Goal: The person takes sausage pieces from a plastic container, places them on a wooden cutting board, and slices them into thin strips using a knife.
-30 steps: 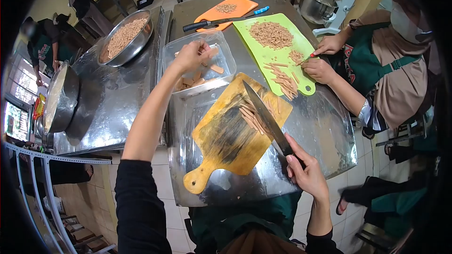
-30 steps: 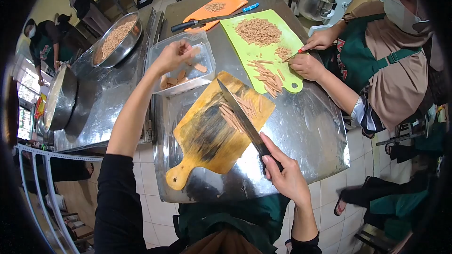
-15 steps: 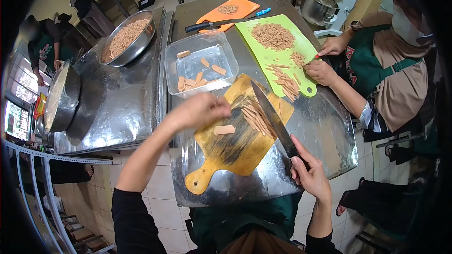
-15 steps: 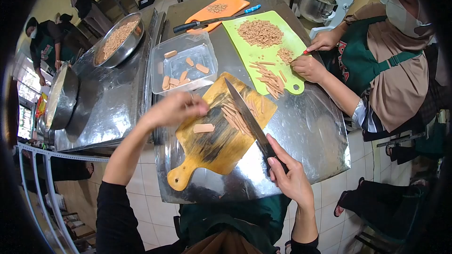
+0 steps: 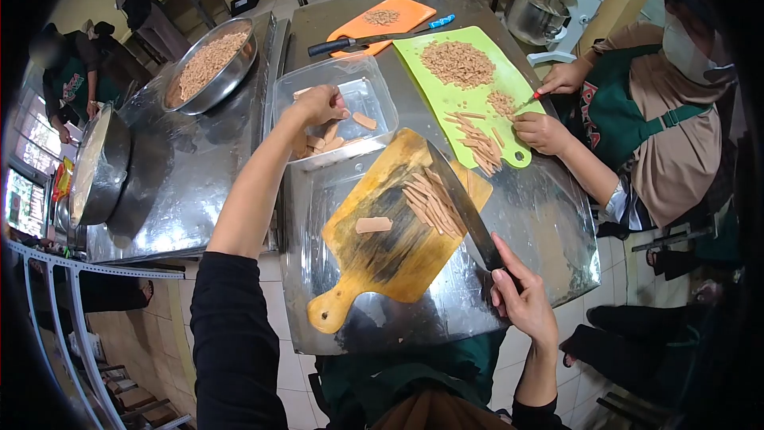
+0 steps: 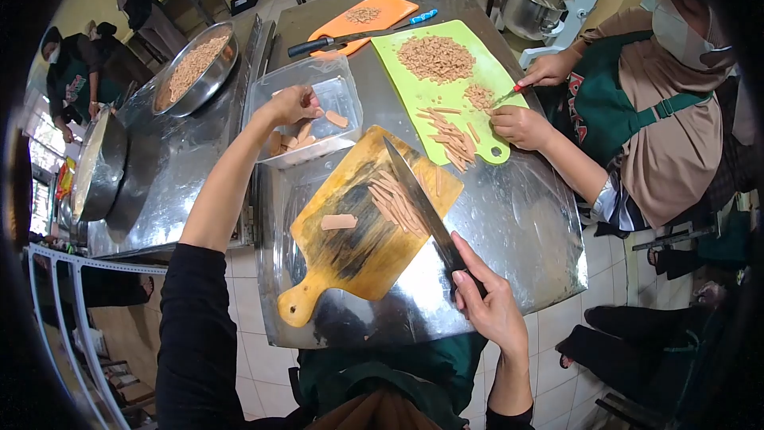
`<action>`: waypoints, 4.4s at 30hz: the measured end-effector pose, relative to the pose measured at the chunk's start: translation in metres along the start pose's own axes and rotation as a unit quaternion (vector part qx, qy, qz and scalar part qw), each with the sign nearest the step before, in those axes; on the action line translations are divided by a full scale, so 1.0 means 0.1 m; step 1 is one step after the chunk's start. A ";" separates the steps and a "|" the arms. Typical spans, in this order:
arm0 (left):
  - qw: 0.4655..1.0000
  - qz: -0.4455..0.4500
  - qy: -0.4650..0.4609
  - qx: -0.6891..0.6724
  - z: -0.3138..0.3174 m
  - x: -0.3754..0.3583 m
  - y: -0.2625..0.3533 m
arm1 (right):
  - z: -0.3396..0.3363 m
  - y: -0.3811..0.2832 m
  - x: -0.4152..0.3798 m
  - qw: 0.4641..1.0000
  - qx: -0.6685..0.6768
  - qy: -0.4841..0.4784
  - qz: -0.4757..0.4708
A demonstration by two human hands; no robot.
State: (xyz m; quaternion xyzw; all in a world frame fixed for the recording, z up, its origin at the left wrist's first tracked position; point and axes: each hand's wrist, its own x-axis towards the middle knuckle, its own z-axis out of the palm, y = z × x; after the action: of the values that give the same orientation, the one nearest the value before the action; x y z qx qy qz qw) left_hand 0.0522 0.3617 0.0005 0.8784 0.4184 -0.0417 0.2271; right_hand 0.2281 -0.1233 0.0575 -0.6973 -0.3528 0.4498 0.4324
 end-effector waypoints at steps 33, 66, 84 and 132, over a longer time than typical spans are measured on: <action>0.983 0.130 -0.018 -0.129 -0.36 -0.96 0.69 | 0.00 0.05 -0.18 1.000 0.019 0.006 -0.017; 0.960 -0.125 0.109 0.226 -0.02 -0.06 -0.14 | 0.09 0.04 -0.15 1.000 -0.004 0.009 0.000; 0.983 -0.013 -0.106 0.152 -0.02 -0.54 0.11 | 0.11 0.12 -0.26 1.000 0.001 -0.006 -0.029; 0.977 0.116 0.169 -0.049 0.84 -2.30 0.84 | 0.23 0.19 -0.40 0.999 0.008 -0.009 -0.034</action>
State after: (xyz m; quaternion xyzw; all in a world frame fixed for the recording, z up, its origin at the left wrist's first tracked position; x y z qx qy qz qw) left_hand -0.0233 0.1148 0.0160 0.9032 0.3473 0.1549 0.1992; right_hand 0.1947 -0.1593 0.0481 -0.6775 -0.3769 0.4433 0.4498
